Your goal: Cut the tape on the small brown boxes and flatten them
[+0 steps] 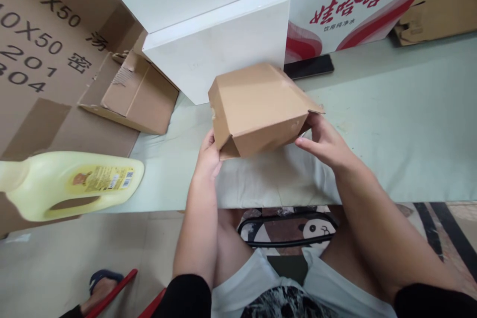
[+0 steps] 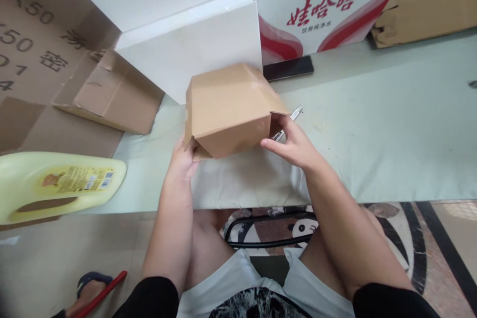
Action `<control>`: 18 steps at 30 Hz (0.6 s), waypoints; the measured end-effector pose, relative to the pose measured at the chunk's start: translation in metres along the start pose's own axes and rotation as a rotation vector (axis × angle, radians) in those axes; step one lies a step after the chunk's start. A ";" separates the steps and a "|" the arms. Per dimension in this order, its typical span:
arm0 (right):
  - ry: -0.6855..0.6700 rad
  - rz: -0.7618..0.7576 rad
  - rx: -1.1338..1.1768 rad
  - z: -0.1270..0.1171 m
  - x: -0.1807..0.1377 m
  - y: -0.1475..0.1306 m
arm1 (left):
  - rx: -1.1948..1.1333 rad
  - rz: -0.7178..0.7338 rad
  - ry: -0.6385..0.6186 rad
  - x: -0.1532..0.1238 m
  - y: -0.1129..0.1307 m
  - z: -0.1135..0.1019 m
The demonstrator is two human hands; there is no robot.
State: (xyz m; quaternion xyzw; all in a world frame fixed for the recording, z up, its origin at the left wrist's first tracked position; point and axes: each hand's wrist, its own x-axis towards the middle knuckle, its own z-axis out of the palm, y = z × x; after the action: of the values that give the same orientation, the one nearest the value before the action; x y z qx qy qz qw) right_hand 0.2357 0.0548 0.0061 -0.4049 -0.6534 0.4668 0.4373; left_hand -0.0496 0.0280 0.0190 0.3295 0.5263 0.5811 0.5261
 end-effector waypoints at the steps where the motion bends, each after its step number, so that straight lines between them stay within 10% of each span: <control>1: 0.016 0.011 0.018 0.002 0.000 -0.001 | 0.038 0.008 -0.019 -0.001 -0.001 0.001; 11: 0.329 0.228 -0.246 -0.001 0.000 0.007 | 0.467 -0.011 -0.168 -0.002 -0.006 -0.017; 18: 0.376 0.256 -0.333 -0.001 -0.002 -0.004 | 0.297 -0.095 -0.192 -0.011 0.006 -0.017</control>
State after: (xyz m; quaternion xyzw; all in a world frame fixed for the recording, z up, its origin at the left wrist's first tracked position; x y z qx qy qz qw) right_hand 0.2369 0.0523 0.0101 -0.6298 -0.5721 0.3212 0.4157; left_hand -0.0646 0.0139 0.0226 0.4325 0.5686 0.4374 0.5463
